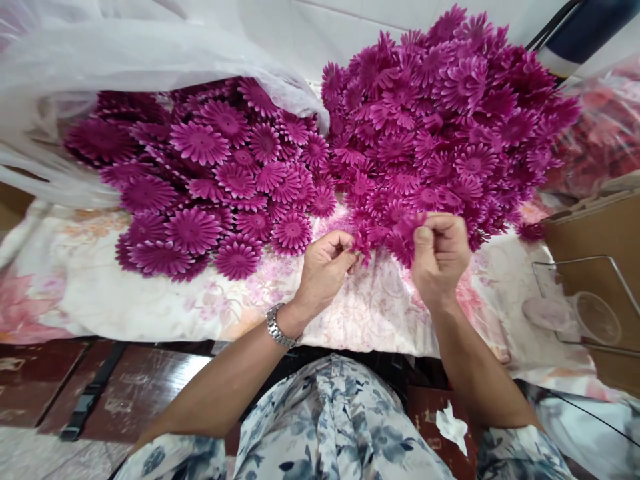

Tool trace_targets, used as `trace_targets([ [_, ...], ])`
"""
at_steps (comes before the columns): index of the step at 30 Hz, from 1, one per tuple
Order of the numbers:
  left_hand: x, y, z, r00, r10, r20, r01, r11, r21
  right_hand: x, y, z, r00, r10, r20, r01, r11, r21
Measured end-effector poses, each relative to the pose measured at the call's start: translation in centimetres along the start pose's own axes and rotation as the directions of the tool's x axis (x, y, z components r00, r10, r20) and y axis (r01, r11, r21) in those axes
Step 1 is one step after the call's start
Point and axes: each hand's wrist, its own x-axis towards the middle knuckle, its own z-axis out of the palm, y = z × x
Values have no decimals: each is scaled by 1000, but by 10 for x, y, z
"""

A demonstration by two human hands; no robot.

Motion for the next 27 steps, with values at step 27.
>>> trace_targets([
  [27,-3,3,-2,999,30,42,-35,994,107,-6,-6,3,822,-182,540,254,965,-61],
])
